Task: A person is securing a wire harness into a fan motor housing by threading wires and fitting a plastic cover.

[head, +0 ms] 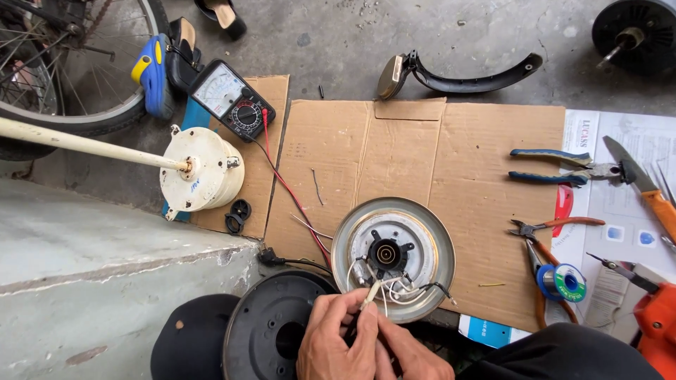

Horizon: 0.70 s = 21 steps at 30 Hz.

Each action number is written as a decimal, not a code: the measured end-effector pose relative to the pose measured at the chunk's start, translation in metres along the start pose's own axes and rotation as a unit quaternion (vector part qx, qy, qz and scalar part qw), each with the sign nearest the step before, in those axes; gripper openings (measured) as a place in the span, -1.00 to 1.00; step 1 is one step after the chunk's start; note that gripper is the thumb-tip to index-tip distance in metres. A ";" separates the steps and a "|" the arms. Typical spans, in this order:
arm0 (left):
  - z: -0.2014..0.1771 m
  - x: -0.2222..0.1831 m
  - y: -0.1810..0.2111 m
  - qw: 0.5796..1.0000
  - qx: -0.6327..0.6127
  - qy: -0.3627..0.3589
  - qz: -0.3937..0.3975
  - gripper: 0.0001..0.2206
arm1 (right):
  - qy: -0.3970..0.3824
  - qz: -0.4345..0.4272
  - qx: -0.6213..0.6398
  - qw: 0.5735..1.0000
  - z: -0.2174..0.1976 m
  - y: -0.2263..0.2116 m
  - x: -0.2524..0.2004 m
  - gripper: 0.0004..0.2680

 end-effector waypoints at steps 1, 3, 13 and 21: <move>0.003 0.004 -0.004 0.999 -0.035 -0.005 -0.005 -0.75 | 0.013 -0.018 -0.010 1.000 0.002 0.001 0.000 -0.69; 0.011 0.011 -0.011 0.998 -0.052 -0.020 -0.018 -0.76 | -0.185 0.017 0.041 0.982 0.044 0.086 -0.006 -0.64; 0.040 0.032 -0.037 0.974 -0.183 -0.065 -0.113 -0.74 | -0.465 0.113 0.070 0.875 0.099 0.134 -0.018 -0.58; 0.038 0.034 -0.030 0.990 -0.117 -0.036 -0.063 -0.77 | -0.320 0.139 0.005 0.937 0.096 0.153 -0.027 -0.62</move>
Point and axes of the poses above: each hand's wrist, its own x-axis towards the middle knuckle, its own z-axis out of the palm, y = z × x, the point moved 8 cm from there along x, towards the middle knuckle, and after that the axes turned 2 degrees about x, right-handed, at the moved point
